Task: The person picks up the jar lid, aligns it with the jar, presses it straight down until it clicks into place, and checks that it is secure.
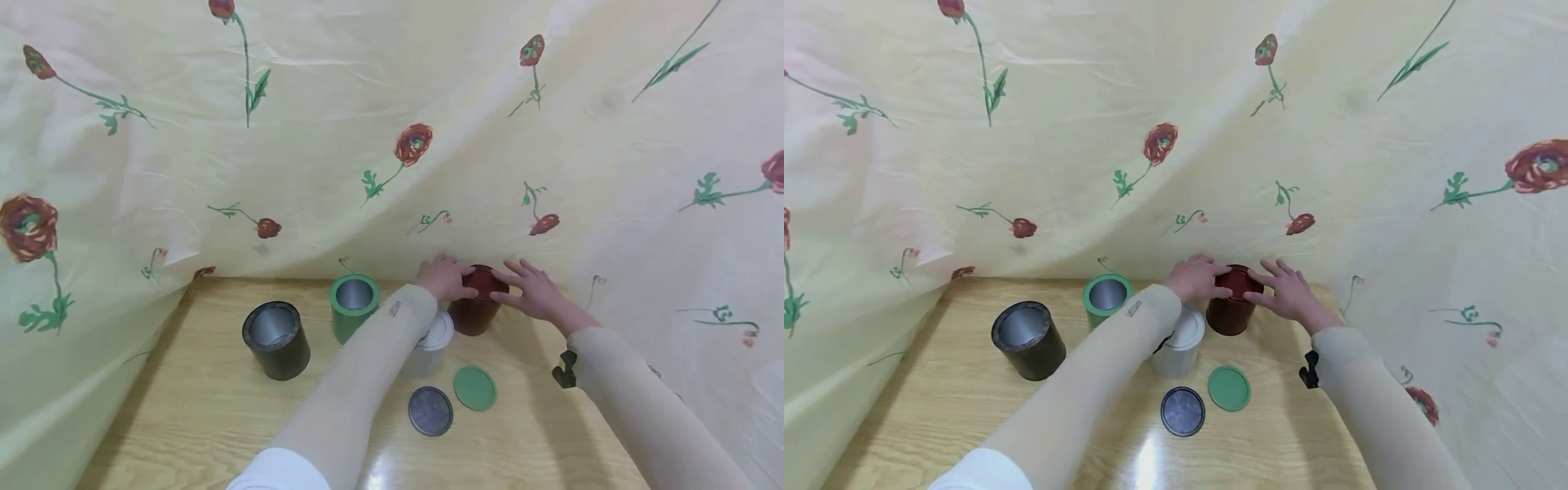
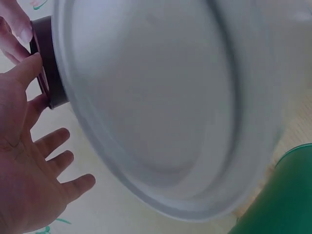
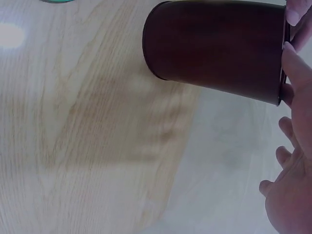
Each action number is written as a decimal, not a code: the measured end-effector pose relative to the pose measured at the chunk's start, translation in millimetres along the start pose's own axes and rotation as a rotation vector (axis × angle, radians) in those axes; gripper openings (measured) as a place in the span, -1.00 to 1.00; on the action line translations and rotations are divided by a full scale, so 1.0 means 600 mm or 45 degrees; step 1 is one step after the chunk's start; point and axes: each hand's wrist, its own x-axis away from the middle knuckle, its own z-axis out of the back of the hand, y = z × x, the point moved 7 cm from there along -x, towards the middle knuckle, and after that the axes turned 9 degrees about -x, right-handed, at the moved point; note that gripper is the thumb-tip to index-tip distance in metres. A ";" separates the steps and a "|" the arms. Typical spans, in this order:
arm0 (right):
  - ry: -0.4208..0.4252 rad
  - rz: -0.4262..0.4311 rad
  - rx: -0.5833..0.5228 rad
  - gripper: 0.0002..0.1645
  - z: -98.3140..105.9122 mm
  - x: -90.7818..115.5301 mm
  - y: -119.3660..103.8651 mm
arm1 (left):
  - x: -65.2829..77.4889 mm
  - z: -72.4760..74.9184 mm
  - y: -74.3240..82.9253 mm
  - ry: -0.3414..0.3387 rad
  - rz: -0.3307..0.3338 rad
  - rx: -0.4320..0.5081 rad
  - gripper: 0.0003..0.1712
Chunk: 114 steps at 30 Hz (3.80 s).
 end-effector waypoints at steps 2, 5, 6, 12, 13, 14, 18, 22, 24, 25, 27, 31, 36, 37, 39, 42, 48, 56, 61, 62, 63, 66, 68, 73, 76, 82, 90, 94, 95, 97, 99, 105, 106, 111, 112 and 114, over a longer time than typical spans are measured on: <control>0.003 0.009 0.011 -0.20 0.001 -0.002 -0.002 | -0.001 0.004 0.002 -0.014 0.004 -0.023 -0.27; 0.004 0.010 0.023 -0.22 0.003 -0.002 -0.008 | -0.004 0.006 0.007 -0.060 0.013 -0.043 -0.26; 0.005 0.009 0.031 -0.22 0.003 -0.002 -0.009 | -0.005 0.006 0.008 -0.077 0.019 -0.047 -0.26; 0.002 0.004 0.091 -0.20 0.002 -0.006 -0.018 | 0.002 0.012 0.005 -0.082 0.074 -0.076 -0.27; 0.003 0.003 0.097 -0.20 0.003 -0.006 -0.020 | 0.006 0.015 0.004 -0.070 0.076 -0.091 -0.27; 0.001 -0.001 0.098 -0.20 0.002 -0.005 -0.021 | 0.009 0.016 0.004 -0.065 0.075 -0.101 -0.28; -0.001 -0.013 0.091 -0.20 -0.001 -0.002 -0.023 | 0.015 0.018 0.006 -0.039 0.035 -0.134 -0.28; 0.008 -0.017 0.072 -0.20 -0.004 0.000 -0.019 | 0.009 0.012 0.004 -0.012 -0.003 -0.116 -0.28; 0.020 -0.012 0.058 -0.20 -0.003 -0.001 -0.016 | 0.007 0.013 0.002 -0.002 -0.017 -0.100 -0.27; 0.031 -0.005 0.050 -0.20 0.000 -0.001 -0.014 | 0.007 0.015 0.002 0.003 -0.029 -0.093 -0.27; 0.050 -0.004 0.037 -0.19 0.007 -0.001 -0.012 | 0.009 0.027 0.003 0.025 -0.058 -0.075 -0.27; 0.062 -0.004 0.032 -0.16 0.021 -0.003 -0.016 | 0.027 0.051 -0.007 0.068 -0.092 -0.057 -0.30; 0.043 0.021 0.061 -0.11 0.031 -0.002 -0.033 | 0.057 0.069 -0.033 0.078 -0.101 -0.019 -0.29; 0.042 0.026 0.065 -0.10 0.033 -0.001 -0.036 | 0.062 0.073 -0.037 0.083 -0.109 -0.009 -0.28; 0.041 0.039 0.072 -0.10 0.035 0.001 -0.043 | 0.072 0.079 -0.045 0.095 -0.124 -0.001 -0.27; 0.044 0.061 0.072 -0.10 0.038 0.004 -0.055 | 0.083 0.087 -0.057 0.111 -0.152 -0.020 -0.26; 0.039 0.112 0.093 -0.11 0.043 0.011 -0.085 | 0.110 0.096 -0.081 0.119 -0.193 -0.113 -0.22; 0.034 0.174 0.093 -0.11 0.044 0.032 -0.118 | 0.159 0.099 -0.109 0.083 -0.246 -0.116 -0.19; 0.030 0.243 0.055 -0.12 0.034 0.048 -0.139 | 0.194 0.094 -0.125 0.100 -0.280 -0.110 -0.19; 0.033 0.260 0.049 -0.13 0.031 0.050 -0.144 | 0.200 0.093 -0.128 0.105 -0.282 -0.110 -0.18; 0.039 0.279 0.039 -0.13 0.030 0.053 -0.148 | 0.207 0.091 -0.131 0.110 -0.280 -0.107 -0.19; 0.078 0.325 0.033 -0.14 0.026 0.062 -0.157 | 0.224 0.084 -0.139 0.132 -0.271 -0.076 -0.19; 0.117 0.358 0.036 -0.13 0.023 0.070 -0.162 | 0.235 0.080 -0.143 0.149 -0.269 -0.061 -0.18; 0.160 0.433 0.036 -0.11 0.006 0.095 -0.172 | 0.265 0.068 -0.152 0.158 -0.267 -0.062 -0.15; 0.176 0.473 0.035 -0.11 -0.005 0.109 -0.176 | 0.284 0.061 -0.155 0.159 -0.261 -0.050 -0.14; 0.180 0.487 0.009 -0.13 -0.029 0.128 -0.177 | 0.317 0.041 -0.156 0.199 -0.261 0.026 -0.11; 0.200 0.527 -0.058 -0.13 -0.064 0.155 -0.185 | 0.360 -0.001 -0.158 0.281 -0.265 0.031 -0.10; 0.227 0.538 -0.081 -0.13 -0.084 0.166 -0.181 | 0.373 -0.026 -0.157 0.300 -0.265 0.046 -0.12; 0.233 0.542 -0.089 -0.13 -0.090 0.169 -0.180 | 0.375 -0.032 -0.156 0.303 -0.265 0.053 -0.12; 0.236 0.550 -0.096 -0.11 -0.103 0.174 -0.178 | 0.380 -0.046 -0.155 0.316 -0.266 0.060 -0.13; 0.238 0.558 -0.100 -0.09 -0.116 0.180 -0.176 | 0.385 -0.060 -0.154 0.319 -0.265 0.073 -0.11; 0.246 0.565 -0.143 -0.08 -0.153 0.195 -0.173 | 0.391 -0.105 -0.141 0.299 -0.269 0.089 -0.06; 0.243 0.562 -0.149 -0.07 -0.158 0.197 -0.173 | 0.391 -0.113 -0.139 0.296 -0.270 0.090 -0.05; 0.221 0.541 -0.164 -0.06 -0.185 0.204 -0.170 | 0.387 -0.148 -0.128 0.289 -0.257 0.062 -0.05; 0.214 0.536 -0.168 -0.06 -0.191 0.206 -0.168 | 0.386 -0.154 -0.127 0.292 -0.253 0.049 -0.06; 0.211 0.530 -0.176 -0.06 -0.201 0.208 -0.164 | 0.384 -0.165 -0.123 0.278 -0.238 0.027 -0.06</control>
